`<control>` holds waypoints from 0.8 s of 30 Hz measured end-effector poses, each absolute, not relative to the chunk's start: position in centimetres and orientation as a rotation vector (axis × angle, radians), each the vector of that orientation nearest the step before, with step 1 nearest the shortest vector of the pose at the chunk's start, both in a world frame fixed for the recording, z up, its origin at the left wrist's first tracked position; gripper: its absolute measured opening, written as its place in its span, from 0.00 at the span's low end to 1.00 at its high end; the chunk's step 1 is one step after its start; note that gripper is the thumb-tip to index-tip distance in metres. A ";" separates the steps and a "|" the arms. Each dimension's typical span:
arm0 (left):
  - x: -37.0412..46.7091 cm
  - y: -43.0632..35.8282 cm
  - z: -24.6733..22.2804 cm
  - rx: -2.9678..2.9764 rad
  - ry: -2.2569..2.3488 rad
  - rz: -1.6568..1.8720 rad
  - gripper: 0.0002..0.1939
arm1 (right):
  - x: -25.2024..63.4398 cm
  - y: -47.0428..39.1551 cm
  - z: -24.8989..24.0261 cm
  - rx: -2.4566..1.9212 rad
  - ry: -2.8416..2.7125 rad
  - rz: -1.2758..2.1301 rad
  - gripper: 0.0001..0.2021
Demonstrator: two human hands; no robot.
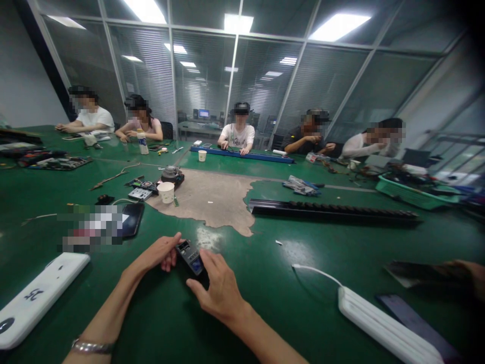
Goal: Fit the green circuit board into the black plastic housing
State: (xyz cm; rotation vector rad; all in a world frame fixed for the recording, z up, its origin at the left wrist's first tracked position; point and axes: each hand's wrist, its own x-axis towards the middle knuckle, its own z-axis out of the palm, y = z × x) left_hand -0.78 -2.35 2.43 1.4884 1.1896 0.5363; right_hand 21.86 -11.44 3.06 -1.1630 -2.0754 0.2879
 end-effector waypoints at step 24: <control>-0.9 -2.5 2.9 1.505 1.217 0.546 0.39 | 25.0 -7.9 1.9 -1.372 -1.673 0.322 0.27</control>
